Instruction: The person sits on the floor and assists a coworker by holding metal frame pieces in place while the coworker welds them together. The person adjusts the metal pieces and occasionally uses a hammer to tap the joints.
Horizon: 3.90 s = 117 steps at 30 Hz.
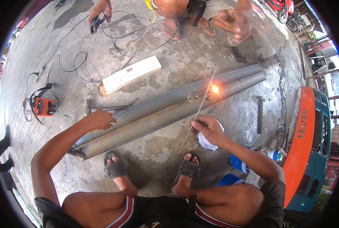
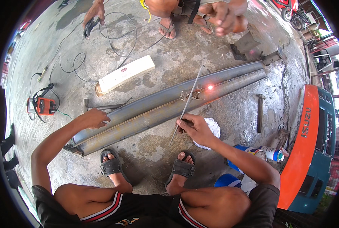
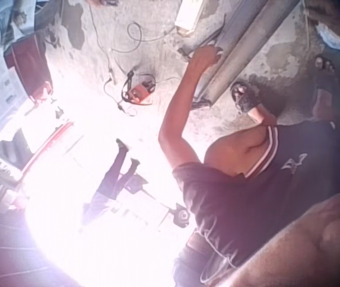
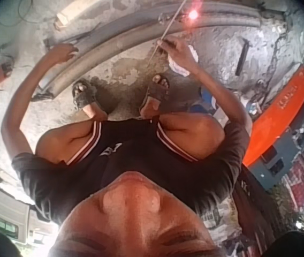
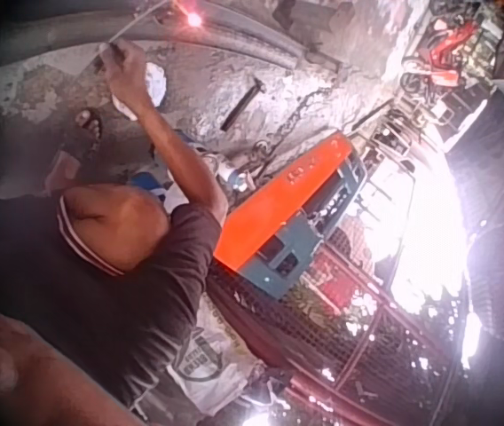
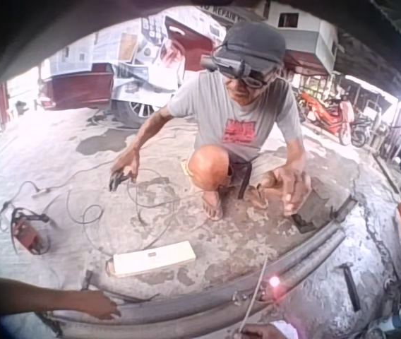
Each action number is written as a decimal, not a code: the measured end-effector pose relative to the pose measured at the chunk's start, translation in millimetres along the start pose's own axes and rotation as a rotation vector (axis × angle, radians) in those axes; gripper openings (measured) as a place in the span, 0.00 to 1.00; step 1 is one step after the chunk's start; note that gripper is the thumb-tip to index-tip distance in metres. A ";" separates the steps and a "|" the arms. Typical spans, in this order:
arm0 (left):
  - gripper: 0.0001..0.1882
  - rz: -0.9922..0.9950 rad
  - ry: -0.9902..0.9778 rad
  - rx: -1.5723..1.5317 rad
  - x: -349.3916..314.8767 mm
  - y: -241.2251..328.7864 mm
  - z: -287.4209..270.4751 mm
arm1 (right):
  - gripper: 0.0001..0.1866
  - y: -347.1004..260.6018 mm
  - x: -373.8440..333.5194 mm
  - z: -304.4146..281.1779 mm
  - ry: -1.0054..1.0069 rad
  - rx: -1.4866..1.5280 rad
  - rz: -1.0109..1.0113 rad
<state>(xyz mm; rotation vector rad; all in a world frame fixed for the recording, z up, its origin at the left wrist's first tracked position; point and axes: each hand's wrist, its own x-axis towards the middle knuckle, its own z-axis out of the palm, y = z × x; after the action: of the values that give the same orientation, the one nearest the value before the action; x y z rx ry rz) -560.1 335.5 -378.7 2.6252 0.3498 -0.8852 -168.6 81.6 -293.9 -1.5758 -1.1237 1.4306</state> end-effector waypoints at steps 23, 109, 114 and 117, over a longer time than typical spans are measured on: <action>0.19 -0.008 -0.019 -0.023 8.2 -0.1 -2.5 | 0.15 -37.0 18.5 -20.3 0.056 -0.069 -0.136; 0.18 0.668 0.254 -0.088 -49.7 139.0 -68.2 | 0.17 -264.9 -190.6 188.1 0.925 -1.016 -0.129; 0.18 0.565 0.106 -0.008 -58.5 160.1 -72.8 | 0.20 -214.9 -106.8 199.9 0.376 -1.100 -0.039; 0.18 0.523 0.279 -0.091 -70.1 135.1 -45.3 | 0.19 -189.0 -43.3 218.9 0.166 -1.018 -0.070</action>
<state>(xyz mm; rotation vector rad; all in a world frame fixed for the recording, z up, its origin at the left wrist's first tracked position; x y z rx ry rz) -544.7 222.4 -268.4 2.5629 -0.2229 -0.3251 -411.0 100.0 -131.5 -2.2155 -1.9303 0.6310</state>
